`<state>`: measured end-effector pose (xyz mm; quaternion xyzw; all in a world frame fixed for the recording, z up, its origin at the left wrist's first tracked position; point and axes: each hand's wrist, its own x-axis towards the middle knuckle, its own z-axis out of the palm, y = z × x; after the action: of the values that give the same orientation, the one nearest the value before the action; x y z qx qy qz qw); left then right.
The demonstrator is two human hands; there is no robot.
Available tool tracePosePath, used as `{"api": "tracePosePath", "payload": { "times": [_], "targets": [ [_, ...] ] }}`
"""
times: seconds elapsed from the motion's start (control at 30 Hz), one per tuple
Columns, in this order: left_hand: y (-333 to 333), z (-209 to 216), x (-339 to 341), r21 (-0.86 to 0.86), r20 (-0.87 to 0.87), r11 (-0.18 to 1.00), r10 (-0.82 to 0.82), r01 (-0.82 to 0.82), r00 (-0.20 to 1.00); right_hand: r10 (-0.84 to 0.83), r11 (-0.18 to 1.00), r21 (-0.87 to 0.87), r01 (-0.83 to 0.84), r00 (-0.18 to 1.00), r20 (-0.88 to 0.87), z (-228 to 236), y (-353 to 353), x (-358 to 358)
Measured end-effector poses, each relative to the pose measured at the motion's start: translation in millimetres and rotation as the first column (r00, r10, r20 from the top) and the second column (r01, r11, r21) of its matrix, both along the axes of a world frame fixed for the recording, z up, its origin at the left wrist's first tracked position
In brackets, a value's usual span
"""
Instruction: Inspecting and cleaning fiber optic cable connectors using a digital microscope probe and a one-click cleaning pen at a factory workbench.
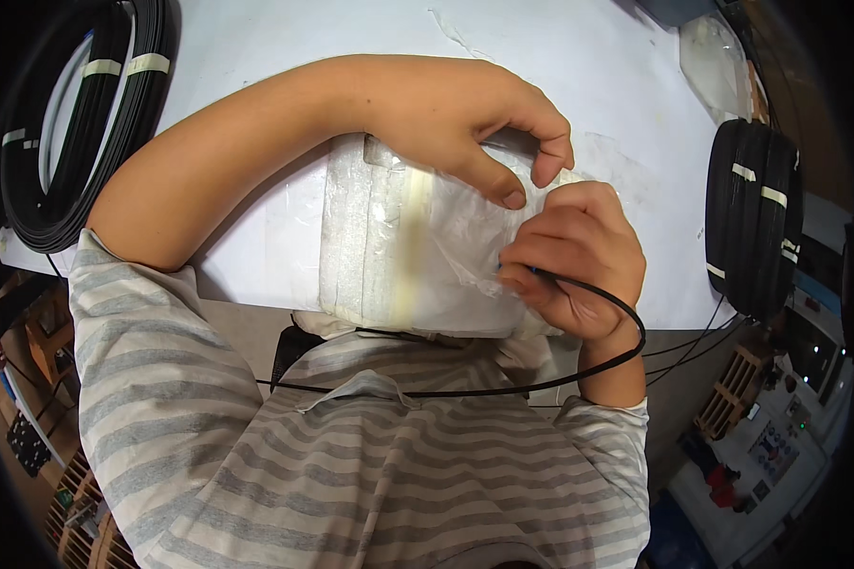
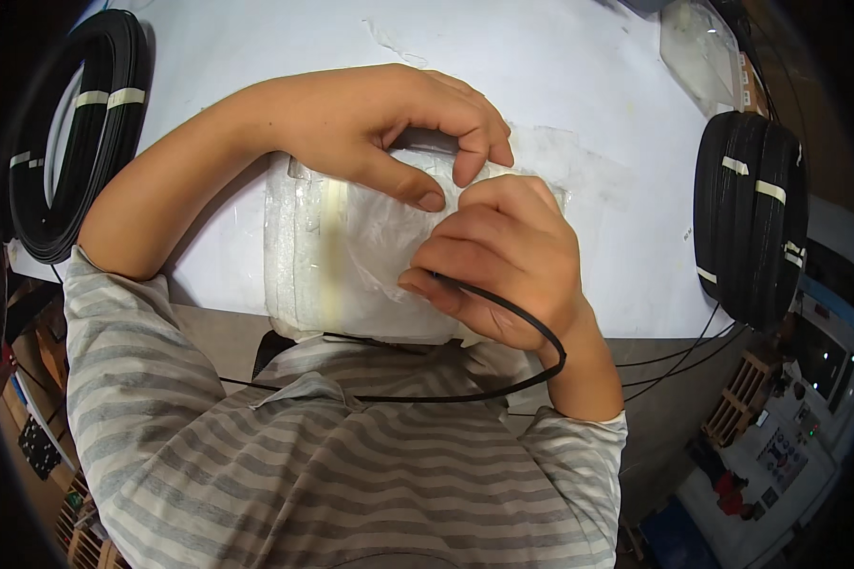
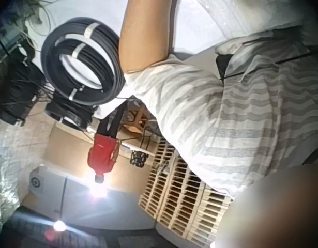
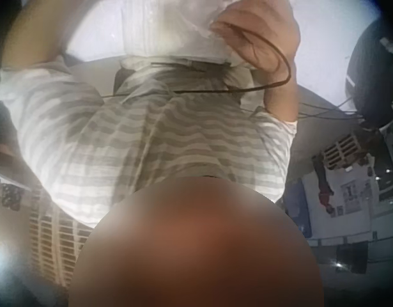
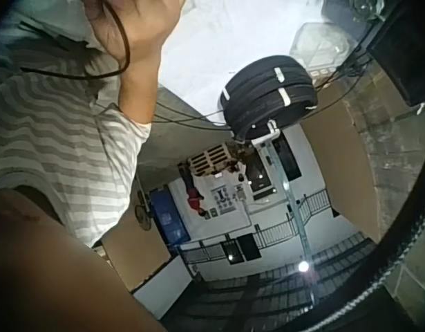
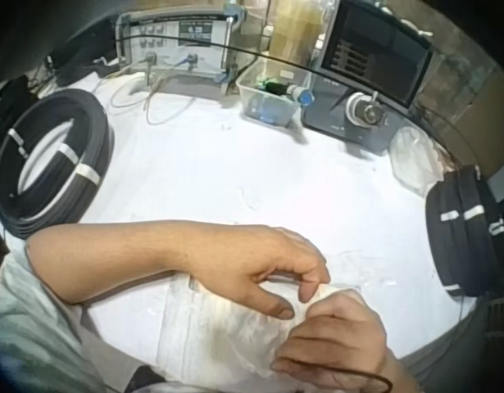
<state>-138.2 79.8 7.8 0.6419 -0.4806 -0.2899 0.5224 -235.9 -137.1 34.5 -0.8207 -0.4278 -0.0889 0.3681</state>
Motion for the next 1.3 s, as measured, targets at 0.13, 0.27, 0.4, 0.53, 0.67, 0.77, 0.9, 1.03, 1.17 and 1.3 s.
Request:
{"api": "tracePosePath", "payload": {
  "times": [0.13,0.27,0.4,0.53,0.67,0.77,0.9,1.03,1.17,1.3],
  "targets": [
    [2,5,0,-0.050,0.005,0.998,-0.025,0.025,1.000,-0.073,0.997,0.016,0.073,0.996,0.040,3,7,3],
    [3,4,1,-0.003,-0.012,1.000,-0.005,0.005,1.000,-0.005,1.000,0.020,0.005,1.000,0.027,0,2,2],
    [1,3,1,0.006,-0.007,1.000,-0.006,0.006,1.000,-0.028,0.999,0.021,0.027,0.999,0.027,3,2,2],
    [1,1,-4,-0.029,0.000,0.999,-0.012,0.012,1.000,-0.042,0.999,0.007,0.042,0.998,0.037,1,1,0],
    [-2,2,-5,-0.014,-0.016,1.000,-0.002,0.002,1.000,0.024,0.999,0.033,-0.024,1.000,-0.004,0,-2,-4],
    [-1,0,-3,-0.031,-0.022,0.999,-0.018,0.017,1.000,-0.078,0.997,0.026,0.078,0.997,-0.002,3,1,-3],
    [6,2,-1,-0.032,0.002,0.999,-0.008,0.008,1.000,-0.028,0.999,0.041,0.029,0.999,-0.015,1,6,3],
    [-4,6,6,-0.056,0.040,0.998,-0.018,0.021,0.999,0.054,0.998,0.016,-0.054,0.999,-0.008,7,-5,6],
    [-2,7,8,-0.107,0.120,0.994,-0.021,0.034,0.993,-0.001,0.982,0.187,0.008,0.999,-0.038,11,-10,14],
    [-4,7,7,-0.097,0.131,0.995,-0.023,0.036,0.991,-0.243,0.950,0.223,0.218,0.966,0.090,35,-41,54]
  ]
}}
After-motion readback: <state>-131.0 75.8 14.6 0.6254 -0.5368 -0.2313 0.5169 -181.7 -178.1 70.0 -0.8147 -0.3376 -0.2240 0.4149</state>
